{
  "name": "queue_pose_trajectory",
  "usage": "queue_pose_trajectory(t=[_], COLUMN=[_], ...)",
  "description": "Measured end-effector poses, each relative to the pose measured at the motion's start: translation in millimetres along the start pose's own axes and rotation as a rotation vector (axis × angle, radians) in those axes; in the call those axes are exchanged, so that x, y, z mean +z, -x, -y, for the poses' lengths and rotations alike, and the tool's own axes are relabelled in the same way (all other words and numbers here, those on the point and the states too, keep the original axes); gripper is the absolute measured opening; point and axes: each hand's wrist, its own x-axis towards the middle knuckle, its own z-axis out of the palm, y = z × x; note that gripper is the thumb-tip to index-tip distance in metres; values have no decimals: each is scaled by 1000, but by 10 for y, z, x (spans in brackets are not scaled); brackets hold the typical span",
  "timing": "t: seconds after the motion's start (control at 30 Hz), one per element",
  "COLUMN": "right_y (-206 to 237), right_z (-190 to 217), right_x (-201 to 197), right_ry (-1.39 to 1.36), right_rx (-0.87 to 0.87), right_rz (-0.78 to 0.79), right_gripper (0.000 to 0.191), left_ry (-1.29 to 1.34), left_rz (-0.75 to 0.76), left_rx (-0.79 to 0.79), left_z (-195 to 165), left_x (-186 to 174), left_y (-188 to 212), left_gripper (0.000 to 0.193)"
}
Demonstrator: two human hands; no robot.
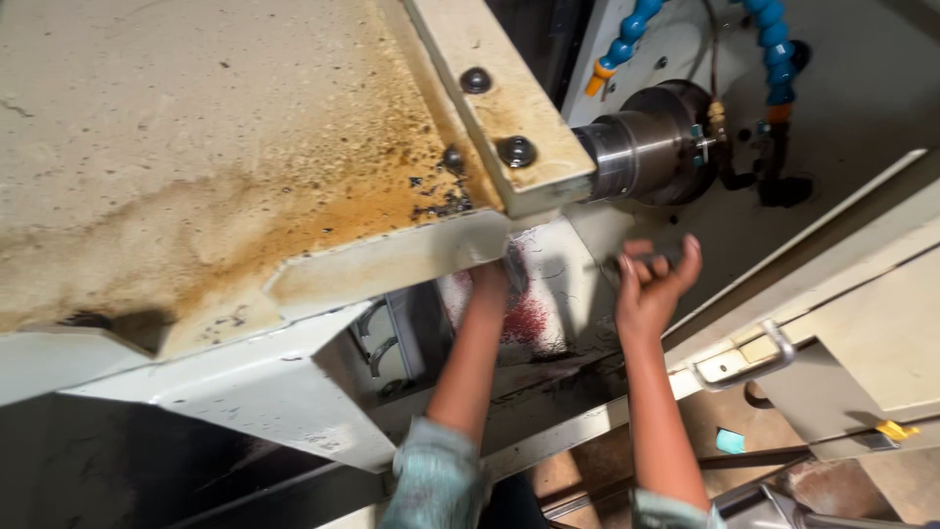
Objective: The person measures cylindrical metal rods using a dial indicator mounted on a stand. They repeatedly pick up rods, place them under the indicator, read the measurement, and return them to a blue bin. The person also opens a machine door and briefly inserts a rod into the machine's chuck.
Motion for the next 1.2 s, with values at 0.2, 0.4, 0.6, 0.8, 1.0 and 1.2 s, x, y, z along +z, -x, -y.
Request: queue_pose_trajectory(t=[0.2,0.4,0.6,0.8,1.0,1.2], right_y=[-841,-1119,-1083,-1077,-1083,-1117], right_z=[-131,-374,-716,-994,-1163,-1197], right_x=[1007,1443,1225,1110,951,809], right_ry=[991,1087,1078,1076,1064,1054], right_rx=[-280,-128,-23,8,26,33], right_rz=[605,846,863,872,878,859], right_gripper=[28,28,28,28,29,30], left_ry=[-628,-1121,-1125,-1168,-1156,-1264], left_rz=[462,706,762,811,867,980], left_rx=[28,546,593,592,563,454], left_z=[598,1177,1412,1356,1354,1376], left_x=[-695,-1062,-1104,-1082,-1078,-1078], left_y=[1425,1708,1696,1726,1753,1699], left_gripper=[46,47,45,44,49,51])
